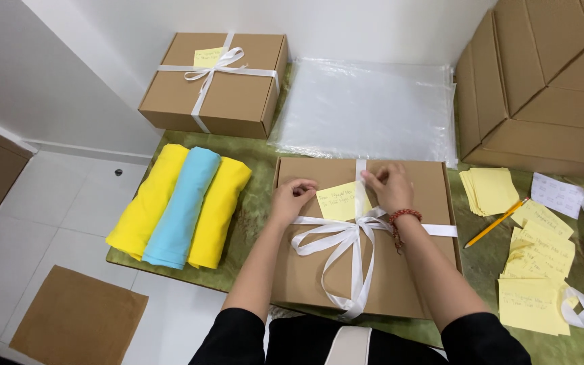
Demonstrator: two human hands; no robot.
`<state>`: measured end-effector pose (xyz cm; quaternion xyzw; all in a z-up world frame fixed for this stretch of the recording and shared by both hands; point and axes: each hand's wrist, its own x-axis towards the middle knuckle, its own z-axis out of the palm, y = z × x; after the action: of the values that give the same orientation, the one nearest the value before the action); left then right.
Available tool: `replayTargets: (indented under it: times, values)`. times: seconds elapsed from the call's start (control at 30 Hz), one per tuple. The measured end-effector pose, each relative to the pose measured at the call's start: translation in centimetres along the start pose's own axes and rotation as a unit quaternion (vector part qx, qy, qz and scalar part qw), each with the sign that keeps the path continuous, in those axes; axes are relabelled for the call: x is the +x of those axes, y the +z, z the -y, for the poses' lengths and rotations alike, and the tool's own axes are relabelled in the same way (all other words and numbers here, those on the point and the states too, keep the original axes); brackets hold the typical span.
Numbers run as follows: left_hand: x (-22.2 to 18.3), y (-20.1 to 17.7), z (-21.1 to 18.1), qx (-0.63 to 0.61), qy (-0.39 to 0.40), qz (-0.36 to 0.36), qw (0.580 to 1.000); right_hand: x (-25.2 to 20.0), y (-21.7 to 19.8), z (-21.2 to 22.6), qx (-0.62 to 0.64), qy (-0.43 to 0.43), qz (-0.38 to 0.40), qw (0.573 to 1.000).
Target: The person writes on a yellow sticky note with a pencil and places it on a brown cardboard box. They then wrap a light blue rolled cloth in a clear plastic bag and place it inside another cardboard box. Finally, they tie a white ribbon around the closed box.
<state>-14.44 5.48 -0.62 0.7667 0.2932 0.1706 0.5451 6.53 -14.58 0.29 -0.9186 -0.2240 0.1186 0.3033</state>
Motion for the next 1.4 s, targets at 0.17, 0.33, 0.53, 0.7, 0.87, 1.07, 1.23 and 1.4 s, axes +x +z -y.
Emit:
replayTargets:
  times: [0.17, 0.33, 0.53, 0.7, 0.87, 1.07, 1.23, 1.4]
  values:
    - [-1.5, 0.2, -1.1, 0.022, 0.032, -0.009, 0.999, -0.1, -2.9, -4.1, 0.148, 0.000, -0.070, 0.987]
    - [-3.1, -0.9, -2.8, 0.012, 0.035, -0.020, 0.999, -0.6, -6.7, -10.0, 0.087, -0.045, -0.213, 0.972]
    - [-5.6, -2.7, -3.3, 0.117, 0.089, -0.137, 0.980, -3.2, -9.2, -11.1, 0.097, 0.003, -0.219, 0.971]
    - [-6.5, -3.8, -4.4, 0.065, -0.108, -0.097, 0.987, -0.5, -5.5, -19.0, 0.010, 0.141, 0.013, 0.990]
    - [-6.0, -4.1, 0.6, 0.020, -0.150, -0.060, 0.987, -3.5, -8.1, -14.0, 0.031, 0.151, 0.030, 0.988]
    - [-7.0, -4.1, 1.0, -0.056, -0.203, -0.043, 0.977, -8.9, -11.1, -7.7, 0.153, 0.203, 0.072, 0.964]
    - [-8.6, -4.5, -2.0, -0.096, -0.265, -0.034, 0.959, -11.0, -11.4, -8.1, 0.168, 0.243, 0.094, 0.951]
    - [-9.1, -4.9, -5.6, -0.097, -0.334, -0.005, 0.938, -12.8, -12.7, -6.2, 0.360, 0.289, 0.089, 0.882]
